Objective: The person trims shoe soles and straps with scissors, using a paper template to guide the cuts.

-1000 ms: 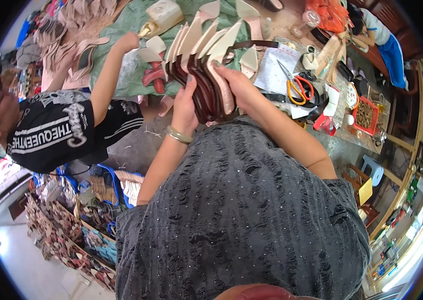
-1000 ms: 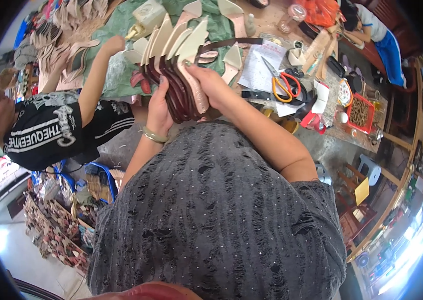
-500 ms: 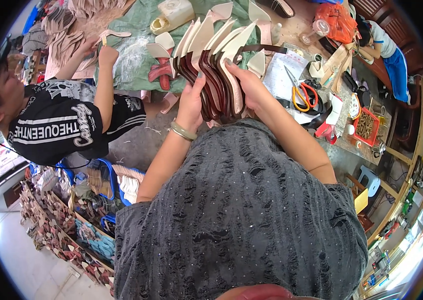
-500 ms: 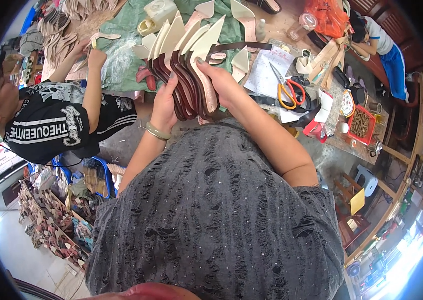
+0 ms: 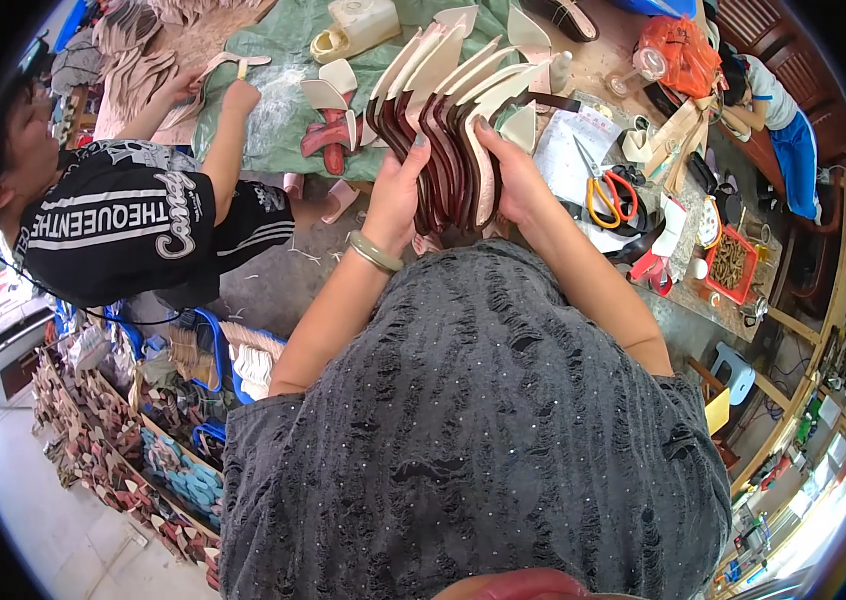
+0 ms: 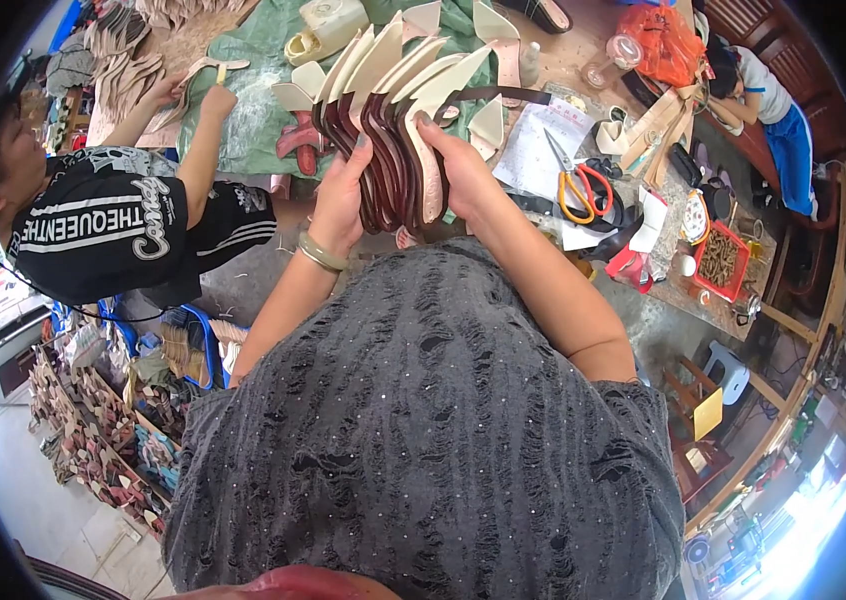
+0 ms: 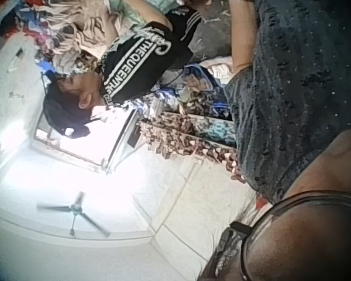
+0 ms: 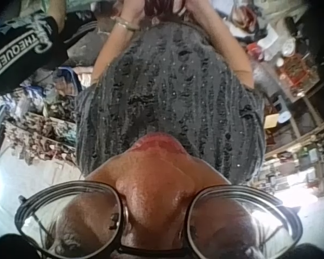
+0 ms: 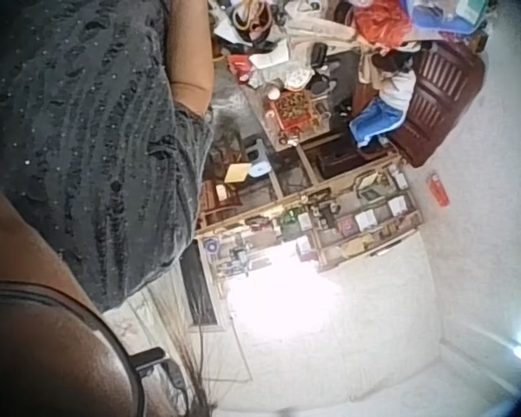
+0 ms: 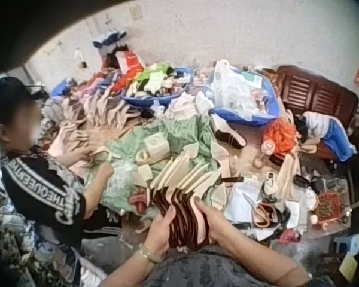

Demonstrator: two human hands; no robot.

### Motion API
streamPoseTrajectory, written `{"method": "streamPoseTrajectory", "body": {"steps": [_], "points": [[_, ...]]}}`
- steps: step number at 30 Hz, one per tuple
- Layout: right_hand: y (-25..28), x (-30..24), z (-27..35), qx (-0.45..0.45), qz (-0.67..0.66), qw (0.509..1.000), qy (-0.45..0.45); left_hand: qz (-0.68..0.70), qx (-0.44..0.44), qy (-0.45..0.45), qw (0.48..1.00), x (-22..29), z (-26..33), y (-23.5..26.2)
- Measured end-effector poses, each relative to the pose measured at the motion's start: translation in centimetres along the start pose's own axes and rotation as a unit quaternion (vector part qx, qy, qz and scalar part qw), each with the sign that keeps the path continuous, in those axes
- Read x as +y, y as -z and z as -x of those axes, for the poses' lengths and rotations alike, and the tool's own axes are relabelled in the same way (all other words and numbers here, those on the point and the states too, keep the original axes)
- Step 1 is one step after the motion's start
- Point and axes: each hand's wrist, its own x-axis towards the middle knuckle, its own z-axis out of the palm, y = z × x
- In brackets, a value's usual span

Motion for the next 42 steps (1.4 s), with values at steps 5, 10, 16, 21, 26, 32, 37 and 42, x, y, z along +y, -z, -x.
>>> {"method": "streamPoseTrajectory", "body": {"steps": [5, 10, 16, 21, 26, 32, 37, 42], "points": [[0.2, -0.9, 0.3, -0.008, 0.011, 0.999, -0.037, -0.027, -0.014, 0.001, 1.0, 0.4, 0.3, -0.3], [0.0, -0.8, 0.3, 0.002, 0.04, 0.998, -0.05, -0.122, -0.001, -0.034, 0.992, 0.3, 0.4, -0.6], [-0.2, -0.4, -0.2, 0.001, 0.085, 0.996, -0.041, -0.141, 0.036, -0.056, 0.988, 0.0, 0.1, -0.8], [-0.5, 0.2, 0.2, -0.017, 0.114, 0.993, -0.028, -0.117, 0.033, -0.038, 0.992, -0.6, -0.2, 0.7], [-1.1, -1.6, 0.6, 0.022, 0.106, 0.992, -0.065, -0.075, 0.025, 0.008, 0.997, -0.5, -1.3, 0.2], [0.9, -1.4, -0.5, -0.053, 0.022, 0.994, -0.091, -0.062, -0.005, 0.028, 0.998, -0.1, -1.6, -0.9], [1.6, -0.9, -1.1, -0.108, -0.052, 0.989, -0.092, -0.088, 0.029, 0.007, 0.996, -0.4, -1.7, -1.7], [1.6, -1.0, -1.4, -0.153, -0.082, 0.982, -0.072, -0.112, 0.03, -0.041, 0.992, 0.4, -1.2, -2.9]]}}
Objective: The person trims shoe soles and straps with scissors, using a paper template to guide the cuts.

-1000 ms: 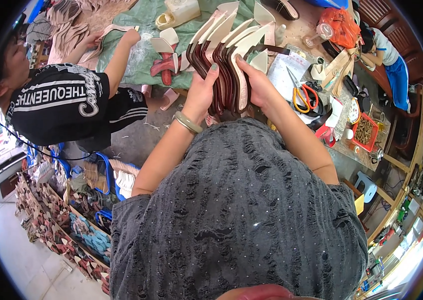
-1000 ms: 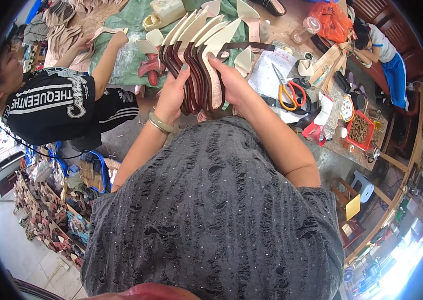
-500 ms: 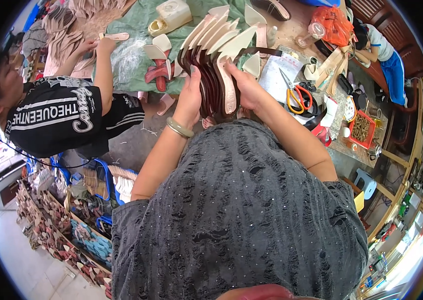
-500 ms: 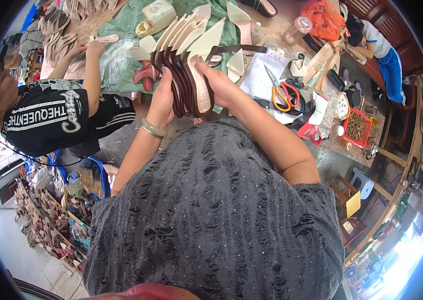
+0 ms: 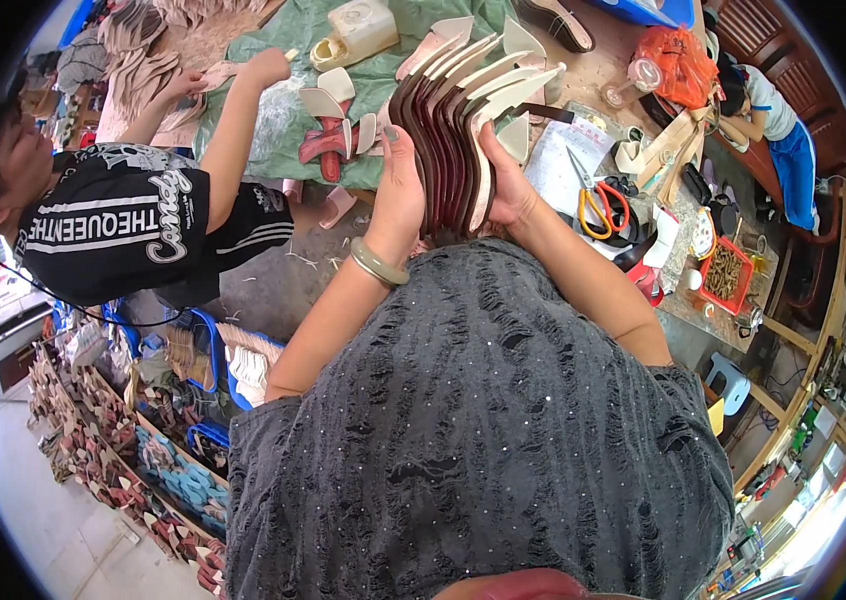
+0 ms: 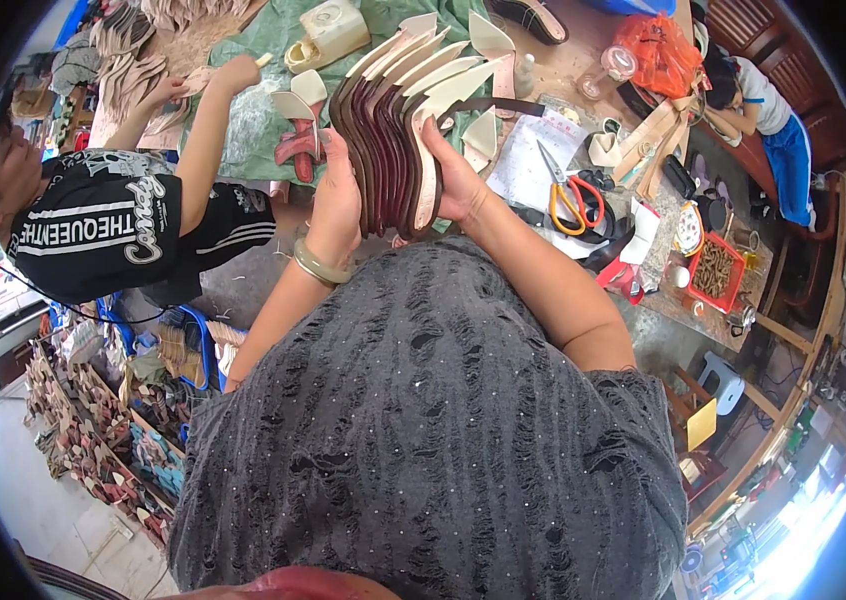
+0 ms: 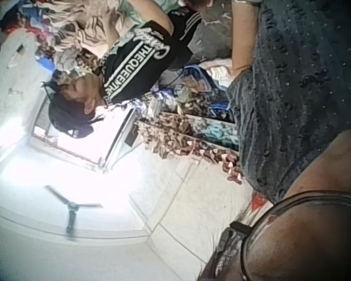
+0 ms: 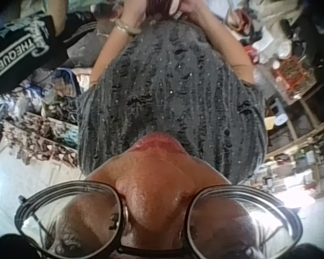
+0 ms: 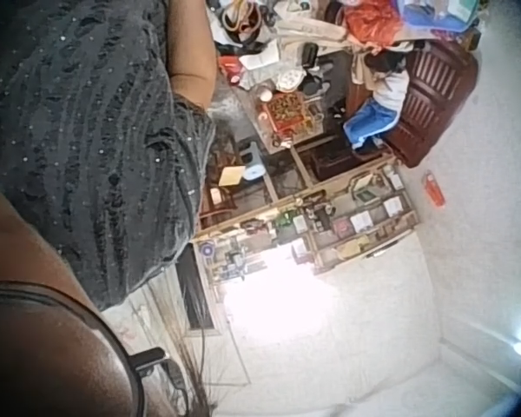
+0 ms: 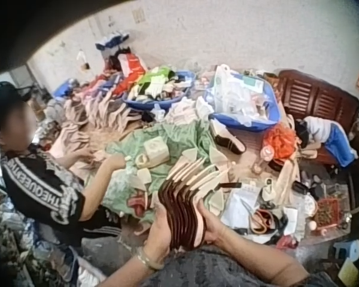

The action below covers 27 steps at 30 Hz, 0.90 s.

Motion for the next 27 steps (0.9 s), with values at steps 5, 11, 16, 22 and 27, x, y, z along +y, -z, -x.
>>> {"method": "streamPoseTrajectory", "body": {"steps": [5, 11, 16, 22, 27], "points": [[-0.1, 0.0, 0.2, -0.021, -0.027, 0.999, -0.015, -0.019, 0.004, -0.041, 0.999, -0.2, 0.1, 0.3], [-0.2, -0.9, 0.1, 0.015, 0.012, 1.0, 0.004, -0.02, 0.017, 0.001, 1.0, 1.7, 1.4, -1.4], [2.0, -9.3, -0.3, 0.076, 0.191, 0.973, 0.107, -0.099, 0.085, -0.013, 0.991, 2.1, 2.0, -0.4], [4.1, -24.2, -1.9, 0.184, 0.435, 0.84, 0.268, -0.163, 0.125, 0.01, 0.979, -2.7, 3.2, 8.4], [10.4, -30.3, -5.0, 0.208, 0.526, 0.791, 0.233, -0.18, 0.19, 0.089, 0.961, -4.8, 7.7, 10.1]]}}
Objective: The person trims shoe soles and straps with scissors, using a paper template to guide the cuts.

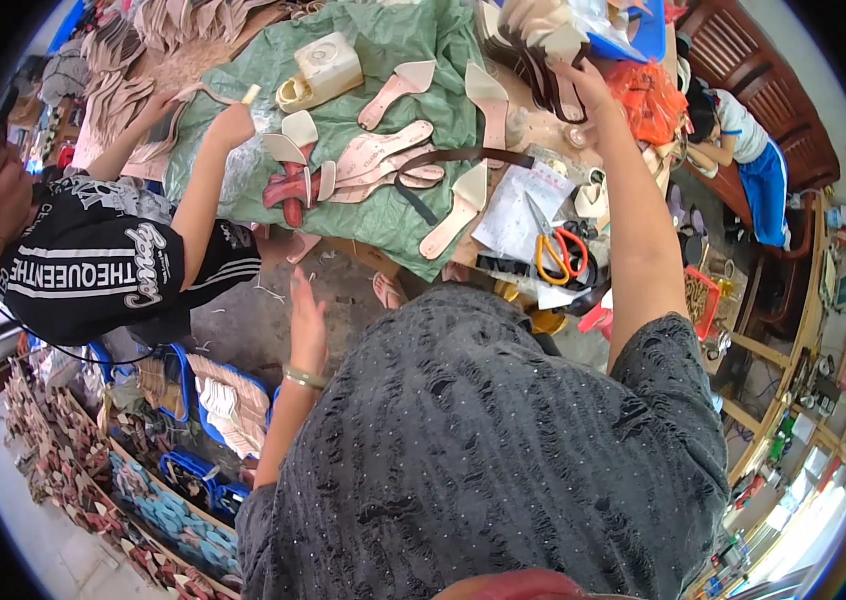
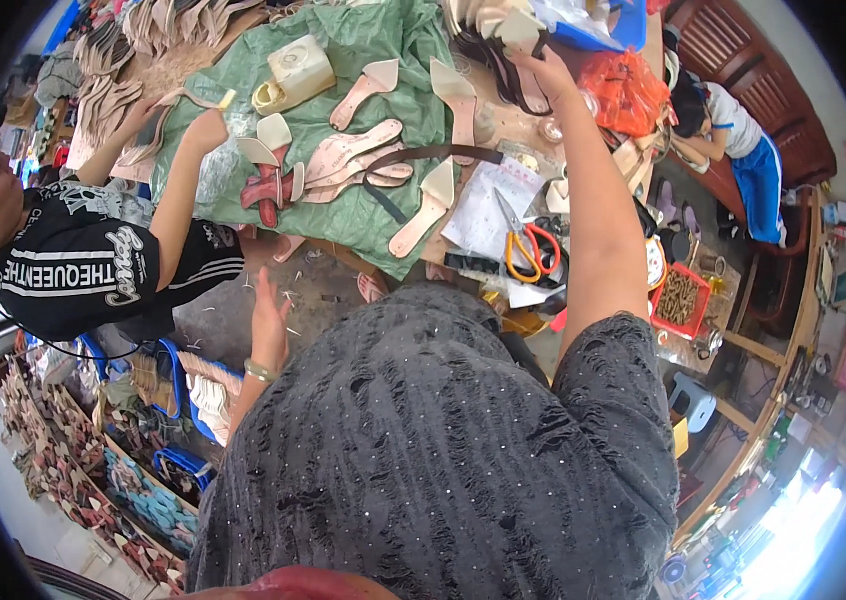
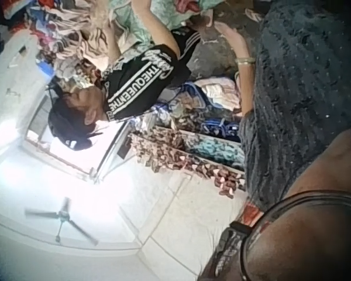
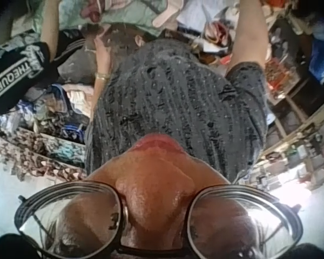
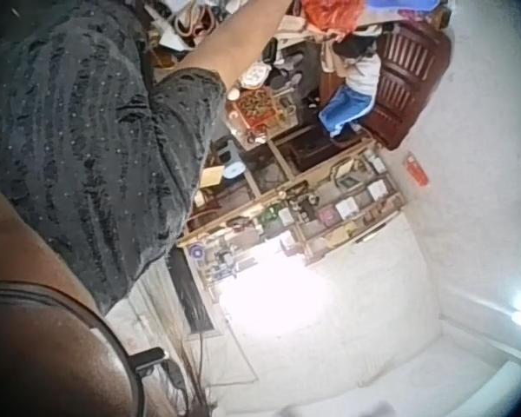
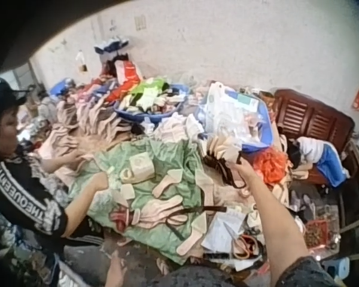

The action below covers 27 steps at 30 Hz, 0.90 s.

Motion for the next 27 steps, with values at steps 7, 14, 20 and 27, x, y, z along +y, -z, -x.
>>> {"method": "streamPoseTrajectory", "body": {"steps": [7, 14, 20, 27], "points": [[0.3, 7.1, -4.0, -0.028, 0.145, 0.987, -0.058, 0.03, 0.059, 0.088, 0.994, -3.0, 3.6, 1.0], [-0.1, 7.7, -4.2, -0.094, 0.175, 0.961, -0.191, 0.054, 0.076, 0.118, 0.989, -4.6, 5.6, 0.3], [-0.3, 7.9, -4.5, -0.079, 0.342, 0.921, -0.172, 0.065, 0.059, 0.13, 0.988, -4.5, 5.5, -0.4], [2.2, 10.1, -6.1, -0.063, 0.511, 0.856, -0.043, 0.039, 0.014, 0.1, 0.994, -3.9, 4.3, -0.1]]}}
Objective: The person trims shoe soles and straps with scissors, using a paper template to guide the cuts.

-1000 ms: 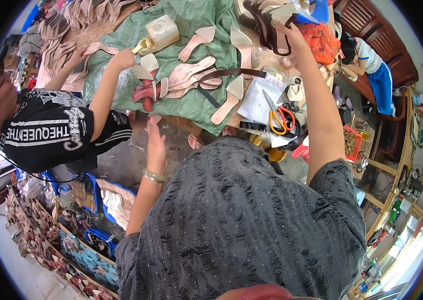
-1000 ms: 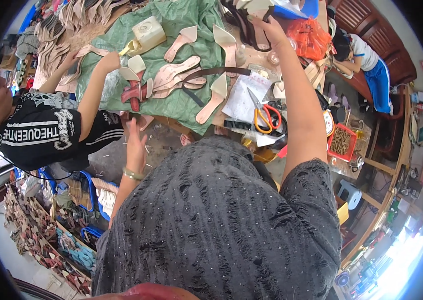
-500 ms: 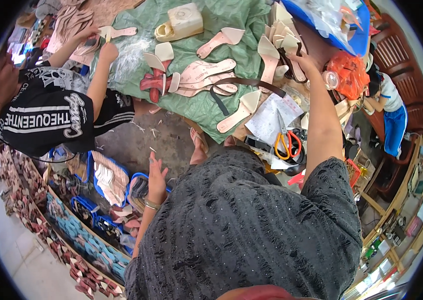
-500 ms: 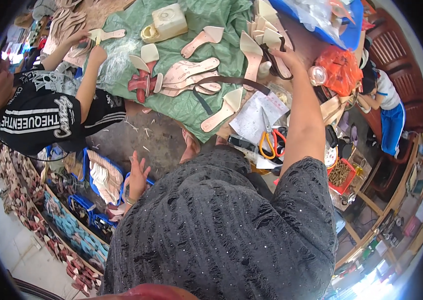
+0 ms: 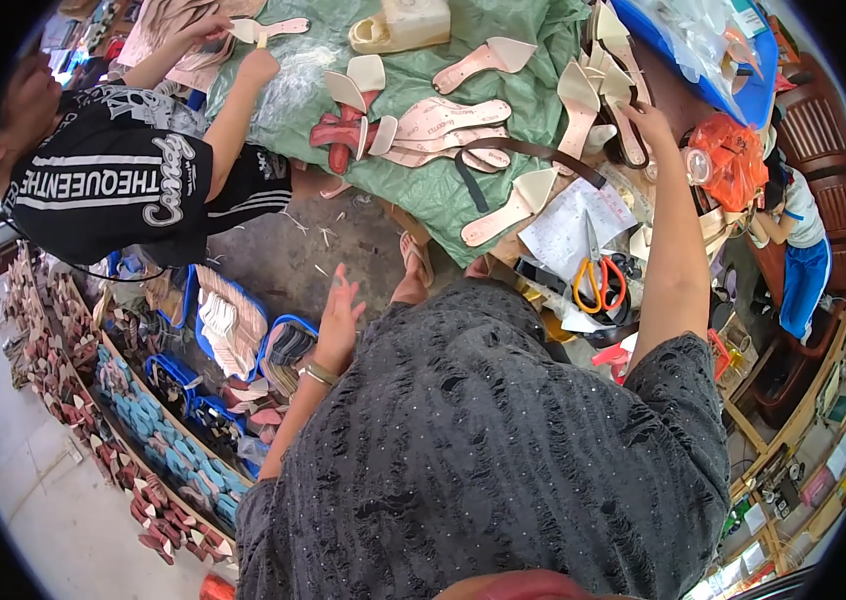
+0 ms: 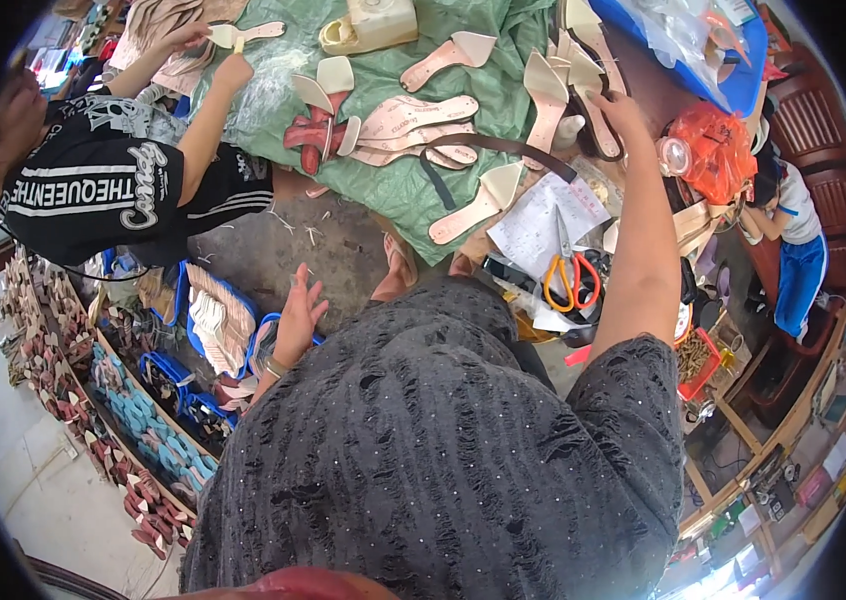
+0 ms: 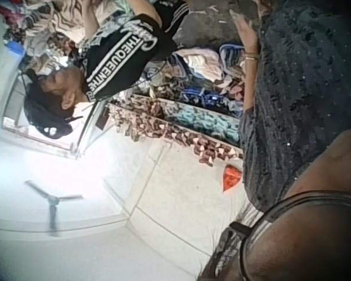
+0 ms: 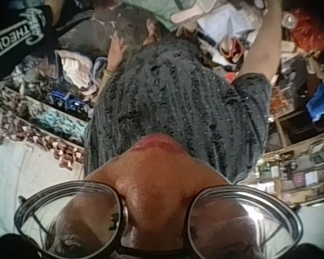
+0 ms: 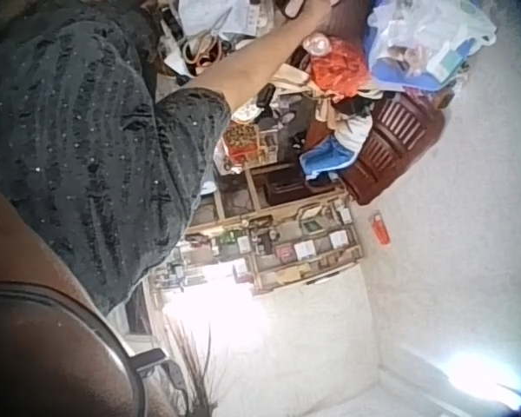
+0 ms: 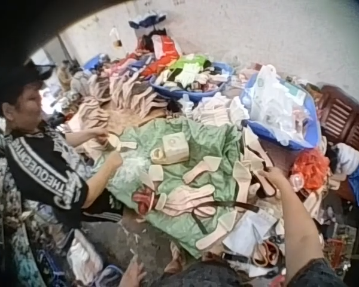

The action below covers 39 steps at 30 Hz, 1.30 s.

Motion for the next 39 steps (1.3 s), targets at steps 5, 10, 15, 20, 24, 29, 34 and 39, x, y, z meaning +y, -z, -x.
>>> {"method": "streamPoseTrajectory", "body": {"steps": [5, 10, 15, 20, 24, 29, 34, 39], "points": [[1.6, -5.5, 5.7, 0.205, -0.022, 0.979, 0.0, 0.02, -0.027, 0.002, 0.999, -0.4, -0.9, 0.9], [-4.9, -15.4, 10.9, 0.102, -0.124, 0.978, 0.137, 0.059, -0.078, 0.006, 0.995, 0.6, -2.5, 1.5], [-13.1, -21.4, 11.3, -0.008, 0.056, 0.974, 0.217, 0.061, -0.097, -0.005, 0.993, 2.4, -3.0, 2.1], [-16.2, -20.7, 9.6, -0.03, 0.242, 0.961, 0.128, 0.072, -0.137, -0.021, 0.988, 3.3, -2.8, 3.0], [-14.0, -20.8, 9.6, 0.037, 0.147, 0.97, 0.19, 0.091, -0.149, -0.057, 0.983, 4.4, -3.2, 3.8], [-7.0, -25.6, 12.3, 0.225, -0.094, 0.93, 0.275, 0.101, -0.19, -0.121, 0.969, 6.7, -5.6, 3.2], [-2.5, -34.1, 19.1, 0.161, -0.092, 0.908, 0.375, 0.009, -0.124, -0.355, 0.927, 12.0, -7.6, 0.9], [-3.0, -38.1, 23.6, 0.112, -0.046, 0.872, 0.474, -0.09, -0.13, -0.451, 0.878, 14.1, -8.7, -0.5]]}}
